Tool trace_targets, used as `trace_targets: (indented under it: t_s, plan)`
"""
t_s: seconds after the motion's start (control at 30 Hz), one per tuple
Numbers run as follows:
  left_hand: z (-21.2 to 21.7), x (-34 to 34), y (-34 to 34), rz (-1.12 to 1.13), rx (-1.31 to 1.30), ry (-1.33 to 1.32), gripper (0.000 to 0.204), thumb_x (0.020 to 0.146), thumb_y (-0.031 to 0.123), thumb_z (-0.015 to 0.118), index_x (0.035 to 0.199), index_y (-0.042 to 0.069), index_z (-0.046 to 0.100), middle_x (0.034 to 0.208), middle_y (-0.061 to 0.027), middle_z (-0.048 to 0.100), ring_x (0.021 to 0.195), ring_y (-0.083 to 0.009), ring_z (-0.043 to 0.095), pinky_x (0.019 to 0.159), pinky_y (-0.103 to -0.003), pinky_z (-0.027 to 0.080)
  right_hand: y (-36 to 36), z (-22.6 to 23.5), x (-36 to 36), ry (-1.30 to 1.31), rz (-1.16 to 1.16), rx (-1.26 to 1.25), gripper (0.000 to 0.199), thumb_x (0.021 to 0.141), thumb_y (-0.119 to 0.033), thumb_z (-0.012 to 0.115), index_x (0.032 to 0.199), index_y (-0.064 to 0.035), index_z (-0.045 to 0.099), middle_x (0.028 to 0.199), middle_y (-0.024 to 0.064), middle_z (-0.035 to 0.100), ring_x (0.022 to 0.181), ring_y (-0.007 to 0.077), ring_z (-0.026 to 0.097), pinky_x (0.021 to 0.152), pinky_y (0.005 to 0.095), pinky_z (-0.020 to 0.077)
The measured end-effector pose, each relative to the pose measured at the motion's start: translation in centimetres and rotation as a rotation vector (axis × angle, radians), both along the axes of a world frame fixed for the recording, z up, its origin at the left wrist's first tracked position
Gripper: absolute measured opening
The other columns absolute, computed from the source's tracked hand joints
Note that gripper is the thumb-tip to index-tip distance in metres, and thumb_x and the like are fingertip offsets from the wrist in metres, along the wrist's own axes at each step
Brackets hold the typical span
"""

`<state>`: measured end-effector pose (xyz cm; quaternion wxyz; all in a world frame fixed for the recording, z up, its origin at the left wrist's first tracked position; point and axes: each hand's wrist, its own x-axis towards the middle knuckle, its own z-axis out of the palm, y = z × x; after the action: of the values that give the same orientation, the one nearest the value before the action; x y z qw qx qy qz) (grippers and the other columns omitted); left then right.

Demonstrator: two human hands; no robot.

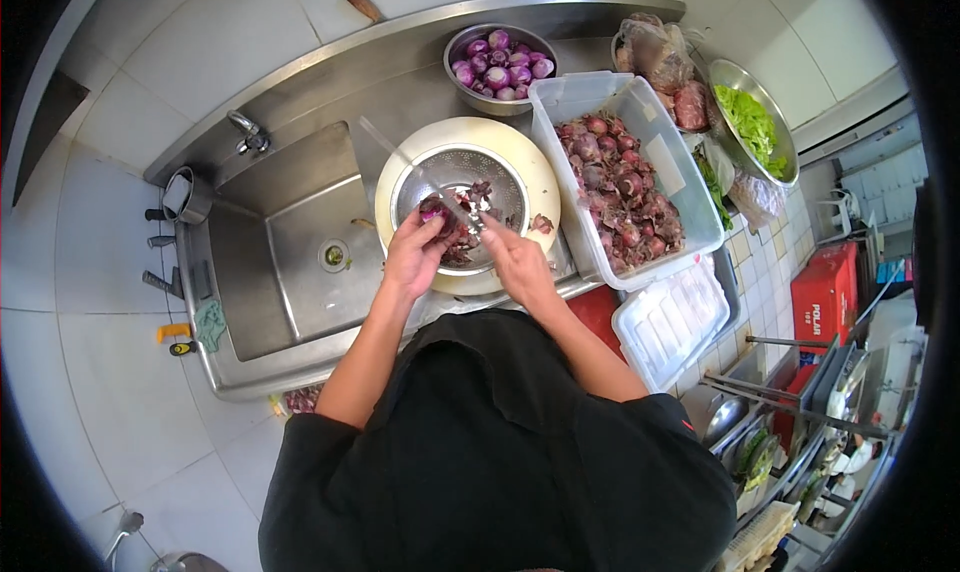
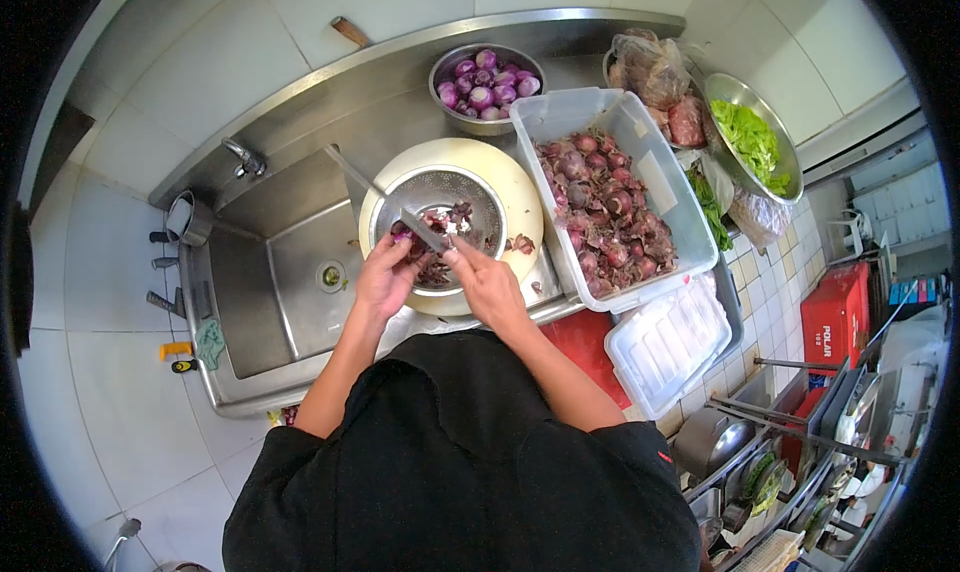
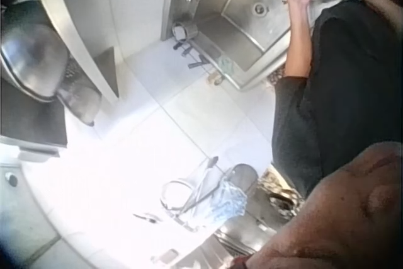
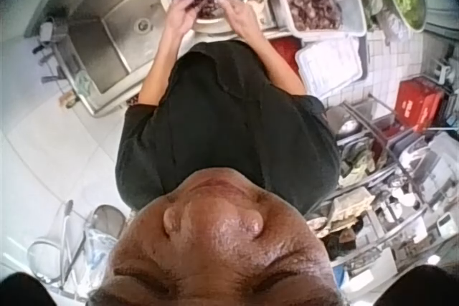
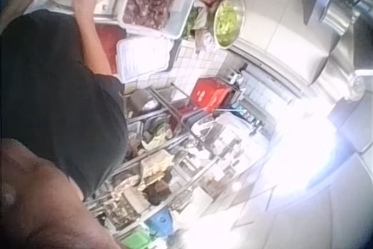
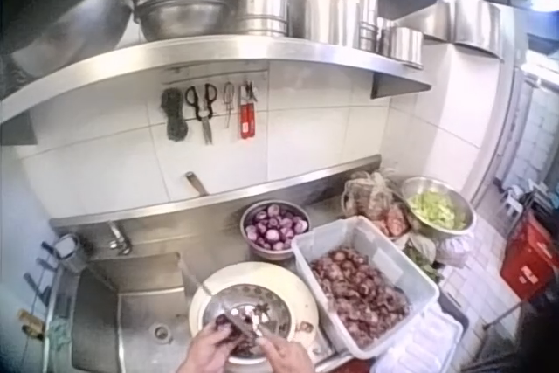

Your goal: Peeling and sorting red onions at a kitchen prep station.

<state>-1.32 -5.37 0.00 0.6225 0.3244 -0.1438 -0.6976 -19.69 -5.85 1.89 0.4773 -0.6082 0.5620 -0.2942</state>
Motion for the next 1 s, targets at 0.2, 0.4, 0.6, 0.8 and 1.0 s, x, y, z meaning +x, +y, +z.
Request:
trace_targets:
  t_s: [0.2,0.4,0.6,0.8,1.0]
  plan:
    - [-0.9,-0.7,0.2,0.082,0.006,-0.181,0.033,0.092,0.003,0.057,0.125,-0.002,0.054,0.115,-0.0129,0.064,0.100,-0.0205,0.065,0.086,-0.032,0.054,1.9,1.2,0.3,0.215,0.106,-0.148,0.054,0.093,-0.052,0.054,0.129,-0.0104,0.061,0.093,0.0283,0.066,0.090,0.0435,0.064,0.079,0.0464,0.0503]
    - [-1.4,-1.7,0.9,0.054,-0.035,-0.252,0.039,0.091,0.001,0.058,0.129,-0.003,0.052,0.117,-0.0123,0.064,0.104,-0.0202,0.064,0.092,-0.032,0.051,1.9,0.7,0.3,0.225,0.096,-0.174,0.051,0.095,-0.048,0.054,0.125,-0.0081,0.062,0.088,0.0283,0.066,0.088,0.0448,0.064,0.075,0.0486,0.0496]
    - [-1.2,-3.6,2.7,-0.058,-0.232,-0.486,0.043,0.091,0.002,0.058,0.133,-0.003,0.050,0.120,-0.0085,0.062,0.106,-0.0170,0.061,0.097,-0.032,0.048,-2.7,-0.7,0.3,-0.041,0.050,0.000,0.055,0.098,-0.049,0.047,0.096,0.0029,0.065,0.072,0.0223,0.065,0.065,0.0341,0.064,0.065,0.0442,0.0489]
    - [-1.5,-0.1,1.6,-0.162,-0.042,-0.190,0.031,0.095,0.010,0.057,0.125,0.000,0.057,0.110,-0.0080,0.067,0.100,-0.0175,0.065,0.080,-0.030,0.053,-2.5,1.0,-0.7,-0.127,0.010,0.391,0.064,0.099,-0.054,0.043,0.078,0.0039,0.058,0.054,0.0057,0.049,0.052,0.0147,0.052,0.052,0.0301,0.0418]
    - [-0.9,0.1,1.4,-0.147,-0.014,-0.369,0.032,0.094,0.010,0.060,0.124,0.001,0.059,0.110,-0.0082,0.068,0.096,-0.0158,0.066,0.076,-0.027,0.054,-1.1,0.6,-1.3,-0.008,0.160,-0.023,0.056,0.096,-0.050,0.053,0.125,-0.0033,0.061,0.091,0.0199,0.071,0.086,0.0287,0.070,0.077,0.0372,0.0520]
